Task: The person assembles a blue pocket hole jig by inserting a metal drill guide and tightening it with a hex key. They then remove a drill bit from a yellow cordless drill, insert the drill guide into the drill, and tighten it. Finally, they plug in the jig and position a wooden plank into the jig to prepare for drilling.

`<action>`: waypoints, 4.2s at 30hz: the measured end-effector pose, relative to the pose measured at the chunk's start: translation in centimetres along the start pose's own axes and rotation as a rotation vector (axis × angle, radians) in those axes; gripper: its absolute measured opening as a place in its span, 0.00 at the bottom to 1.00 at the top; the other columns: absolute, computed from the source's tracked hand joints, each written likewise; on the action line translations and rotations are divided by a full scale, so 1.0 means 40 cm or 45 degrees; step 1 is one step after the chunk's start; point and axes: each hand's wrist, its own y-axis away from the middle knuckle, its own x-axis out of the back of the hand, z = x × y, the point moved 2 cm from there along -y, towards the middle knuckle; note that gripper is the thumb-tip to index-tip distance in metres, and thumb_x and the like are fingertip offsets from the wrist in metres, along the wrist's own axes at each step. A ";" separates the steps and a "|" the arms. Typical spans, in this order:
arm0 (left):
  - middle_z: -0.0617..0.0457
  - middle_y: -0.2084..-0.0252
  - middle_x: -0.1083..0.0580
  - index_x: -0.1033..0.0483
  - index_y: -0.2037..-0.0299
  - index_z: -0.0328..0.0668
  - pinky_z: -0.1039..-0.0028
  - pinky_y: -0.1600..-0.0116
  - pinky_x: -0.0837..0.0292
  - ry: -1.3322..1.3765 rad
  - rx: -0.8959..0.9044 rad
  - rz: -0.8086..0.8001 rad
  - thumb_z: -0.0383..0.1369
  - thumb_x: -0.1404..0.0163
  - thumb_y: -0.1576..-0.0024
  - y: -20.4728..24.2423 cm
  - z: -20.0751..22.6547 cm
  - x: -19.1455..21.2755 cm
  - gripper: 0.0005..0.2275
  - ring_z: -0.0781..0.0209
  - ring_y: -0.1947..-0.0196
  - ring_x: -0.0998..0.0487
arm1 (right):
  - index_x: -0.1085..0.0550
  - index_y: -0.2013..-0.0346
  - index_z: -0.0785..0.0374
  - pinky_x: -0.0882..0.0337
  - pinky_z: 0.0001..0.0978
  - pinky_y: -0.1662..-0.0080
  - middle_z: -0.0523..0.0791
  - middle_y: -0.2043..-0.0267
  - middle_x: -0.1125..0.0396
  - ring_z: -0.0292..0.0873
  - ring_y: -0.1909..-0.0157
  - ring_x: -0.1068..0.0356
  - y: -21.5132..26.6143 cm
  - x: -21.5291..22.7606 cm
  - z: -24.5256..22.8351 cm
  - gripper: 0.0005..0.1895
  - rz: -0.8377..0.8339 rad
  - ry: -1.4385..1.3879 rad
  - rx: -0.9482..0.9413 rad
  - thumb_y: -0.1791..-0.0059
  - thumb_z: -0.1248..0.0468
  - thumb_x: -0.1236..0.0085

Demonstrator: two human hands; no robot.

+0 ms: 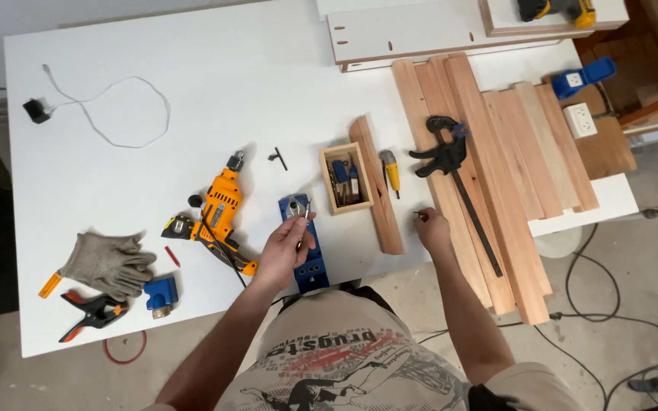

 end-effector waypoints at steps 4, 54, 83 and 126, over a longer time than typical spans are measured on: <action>0.45 0.69 0.27 0.34 0.36 0.28 0.81 0.78 0.44 0.007 0.002 -0.023 0.30 0.66 0.29 -0.015 0.033 -0.049 0.16 0.71 0.82 0.39 | 0.21 0.49 0.59 0.23 0.47 0.54 0.48 0.58 0.23 0.54 0.54 0.23 -0.016 0.004 -0.005 0.15 0.007 0.051 0.092 0.49 0.60 0.40; 0.36 0.36 0.30 0.33 0.34 0.32 0.51 0.34 0.32 -1.416 0.229 -0.010 0.60 0.48 0.45 -0.428 0.103 0.534 0.39 0.38 0.34 0.30 | 0.21 0.55 0.67 0.26 0.34 0.55 0.47 0.66 0.26 0.39 0.60 0.30 0.379 0.011 -0.816 0.10 -0.586 -0.847 0.260 0.43 0.63 0.45; 0.43 0.51 0.24 0.28 0.44 0.38 0.61 0.48 0.23 -1.407 0.336 0.239 0.52 0.51 0.39 -0.531 0.040 0.505 0.25 0.48 0.48 0.21 | 0.37 0.43 0.80 0.20 0.52 0.50 0.65 0.54 0.34 0.63 0.53 0.24 -0.182 -0.463 -1.069 0.24 -0.965 -1.481 -0.010 0.46 0.64 0.43; 0.45 0.42 0.38 0.33 0.49 0.31 0.58 0.51 0.18 -1.518 0.051 0.259 0.53 0.56 0.34 -0.552 -0.015 0.523 0.25 0.41 0.50 0.21 | 0.30 0.49 0.71 0.19 0.51 0.53 0.54 0.62 0.32 0.52 0.59 0.25 -0.167 -0.497 -1.058 0.21 -1.040 -1.386 0.011 0.48 0.59 0.36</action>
